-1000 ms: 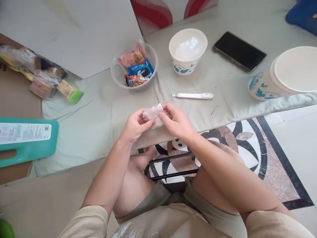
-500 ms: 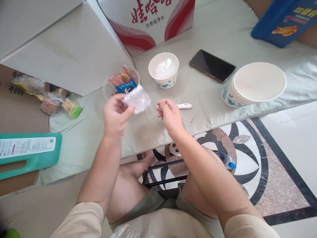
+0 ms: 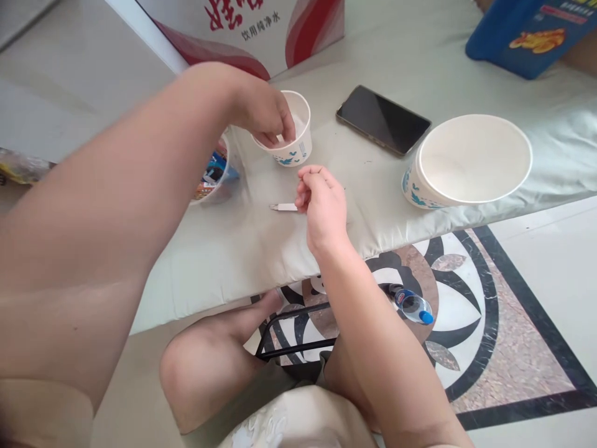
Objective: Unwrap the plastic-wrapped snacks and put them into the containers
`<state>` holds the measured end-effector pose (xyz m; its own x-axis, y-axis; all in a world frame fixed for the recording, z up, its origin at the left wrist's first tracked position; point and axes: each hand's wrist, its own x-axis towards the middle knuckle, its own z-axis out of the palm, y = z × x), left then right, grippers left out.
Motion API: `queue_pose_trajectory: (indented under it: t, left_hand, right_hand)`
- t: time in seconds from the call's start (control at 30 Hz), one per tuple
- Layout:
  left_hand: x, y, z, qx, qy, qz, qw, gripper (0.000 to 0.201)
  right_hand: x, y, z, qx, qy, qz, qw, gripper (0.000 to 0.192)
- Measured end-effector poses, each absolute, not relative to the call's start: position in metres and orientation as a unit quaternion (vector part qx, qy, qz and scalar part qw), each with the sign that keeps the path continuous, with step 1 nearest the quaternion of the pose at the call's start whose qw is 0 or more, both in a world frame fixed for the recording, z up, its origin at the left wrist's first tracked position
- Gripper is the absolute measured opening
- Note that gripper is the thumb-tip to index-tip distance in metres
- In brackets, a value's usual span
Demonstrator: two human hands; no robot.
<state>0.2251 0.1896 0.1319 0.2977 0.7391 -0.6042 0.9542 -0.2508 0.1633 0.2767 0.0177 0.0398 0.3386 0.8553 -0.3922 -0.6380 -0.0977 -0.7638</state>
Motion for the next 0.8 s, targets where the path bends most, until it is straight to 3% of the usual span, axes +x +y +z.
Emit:
queue_pose_trajectory:
  t: [0.13,0.23,0.37,0.47,0.6,0.7,0.8]
  left_hand:
    - [0.237,0.21,0.108,0.779,0.494,-0.28,0.265,0.027]
    - [0.243,0.216,0.094,0.805,0.471,-0.292,0.213,0.029]
    - [0.238,0.205,0.105,0.83,0.449,-0.28,0.177,0.029]
    - [0.22,0.187,0.124,0.84,0.459,-0.176,0.232,0.026]
    - [0.181,0.169,0.122,0.873,0.444,0.101,0.175,0.038]
    - [0.159,0.17,0.099,0.858,0.444,0.058,0.251,0.067]
    - [0.156,0.174,0.079,0.854,0.447,0.05,0.261,0.056]
  right_hand:
    - [0.274,0.022,0.044,-0.468,-0.095,0.577,0.663,0.003]
    - [0.272,0.024,0.045,-0.465,-0.095,0.58,0.662,0.004]
    - [0.272,0.023,0.044,-0.468,-0.101,0.582,0.658,0.002]
    - [0.273,0.023,0.043,-0.474,-0.097,0.576,0.659,0.003]
    - [0.274,0.023,0.042,-0.487,-0.101,0.559,0.664,0.005]
    - [0.272,0.02,0.043,-0.511,-0.129,0.532,0.662,0.009]
    - [0.273,0.013,0.045,-0.542,-0.194,0.486,0.657,0.015]
